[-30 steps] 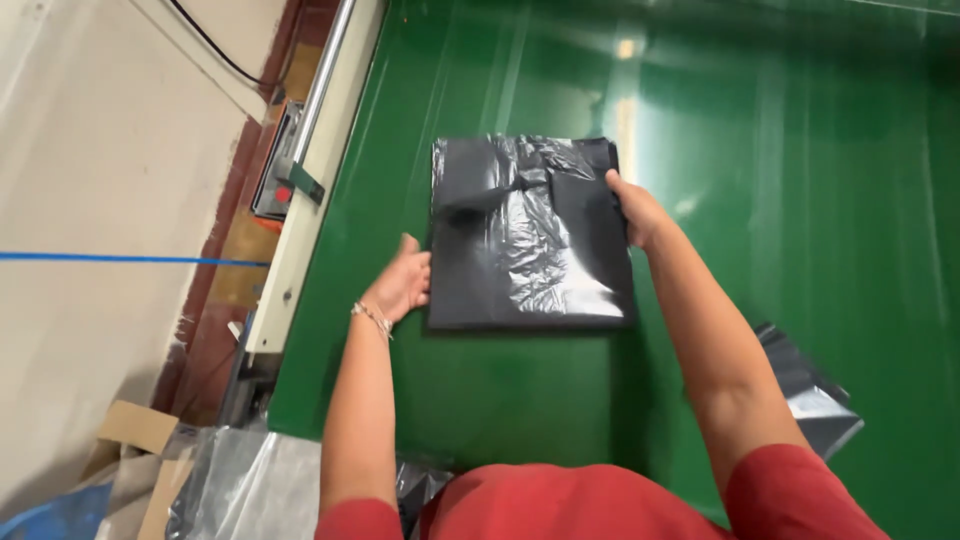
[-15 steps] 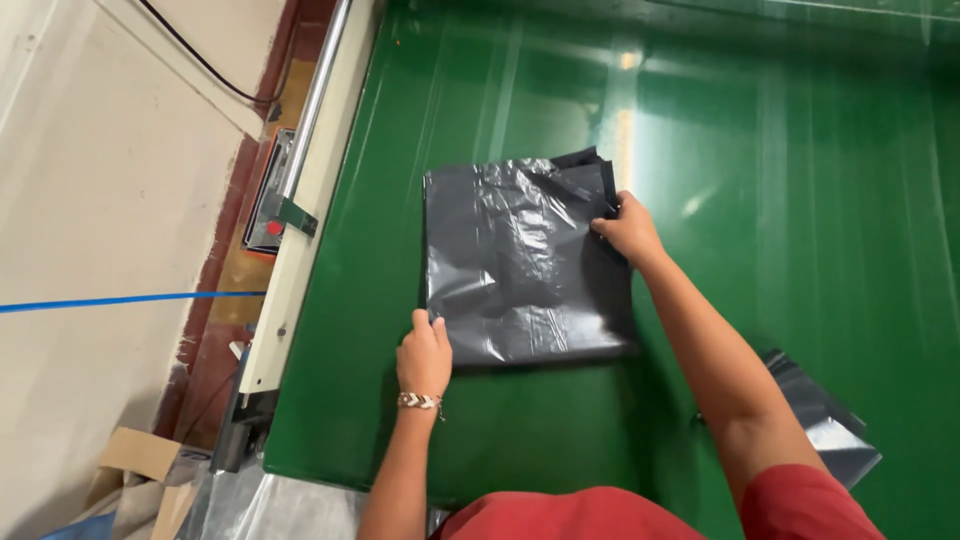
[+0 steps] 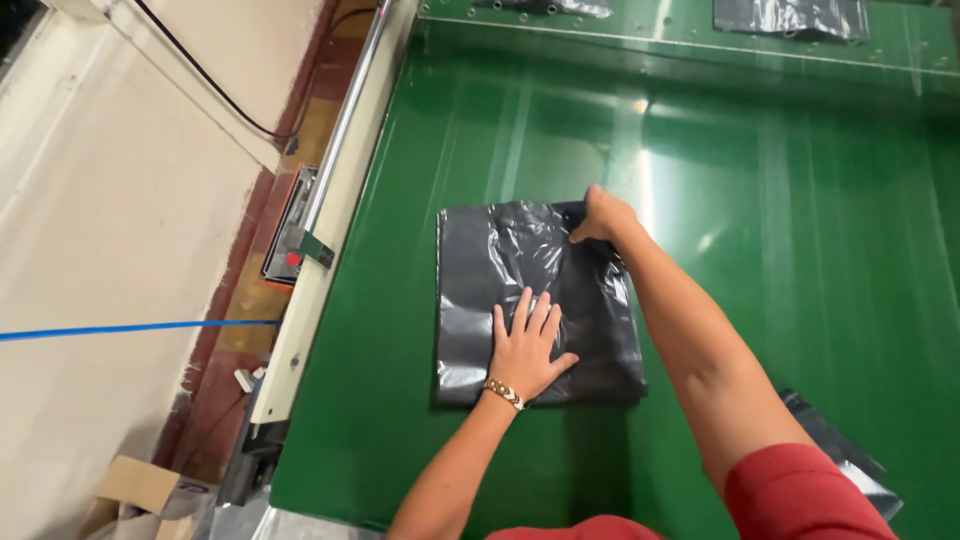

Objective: Folding black plastic bags and inserting them into clear plastic packaging sleeves at a workstation

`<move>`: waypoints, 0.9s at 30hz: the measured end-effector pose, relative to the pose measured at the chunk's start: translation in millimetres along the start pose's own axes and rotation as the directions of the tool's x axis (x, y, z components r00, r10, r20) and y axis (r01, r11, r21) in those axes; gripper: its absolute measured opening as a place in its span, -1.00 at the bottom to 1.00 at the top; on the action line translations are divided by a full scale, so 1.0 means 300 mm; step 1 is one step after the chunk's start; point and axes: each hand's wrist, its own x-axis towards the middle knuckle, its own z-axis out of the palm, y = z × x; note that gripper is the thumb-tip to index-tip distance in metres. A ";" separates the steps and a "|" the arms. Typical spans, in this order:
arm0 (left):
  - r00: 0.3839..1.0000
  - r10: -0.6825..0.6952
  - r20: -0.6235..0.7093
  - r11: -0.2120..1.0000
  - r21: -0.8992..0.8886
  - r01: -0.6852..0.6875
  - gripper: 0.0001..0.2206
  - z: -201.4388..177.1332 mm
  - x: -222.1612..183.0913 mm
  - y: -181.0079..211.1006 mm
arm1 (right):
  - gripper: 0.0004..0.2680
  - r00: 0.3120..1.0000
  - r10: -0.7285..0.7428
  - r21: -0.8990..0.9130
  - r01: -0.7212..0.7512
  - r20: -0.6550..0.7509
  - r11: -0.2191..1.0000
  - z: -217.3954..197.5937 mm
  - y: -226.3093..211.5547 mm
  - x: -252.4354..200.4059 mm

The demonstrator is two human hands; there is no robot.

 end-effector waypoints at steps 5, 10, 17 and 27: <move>0.896 -0.144 -0.420 0.866 -0.492 -0.091 -0.52 0.069 0.018 -0.091 | -0.52 0.999 0.011 -0.242 0.002 0.050 0.970 0.046 0.014 0.066; 0.845 -0.496 0.201 0.111 -0.950 0.291 -0.49 0.241 0.074 -0.280 | -0.62 0.960 -0.208 -0.145 0.183 -0.185 0.972 -0.054 -0.092 -0.248; 0.731 -0.147 0.666 -0.866 -0.443 0.230 -0.05 -0.092 -0.038 -0.428 | -0.79 0.482 -0.725 -0.386 0.625 -0.492 0.678 0.154 -0.016 -0.834; 0.632 -0.686 0.360 -0.258 -0.933 0.251 -0.35 0.017 -0.131 -0.428 | -0.73 0.622 -0.639 -0.257 0.595 -0.453 0.762 0.227 -0.002 -0.991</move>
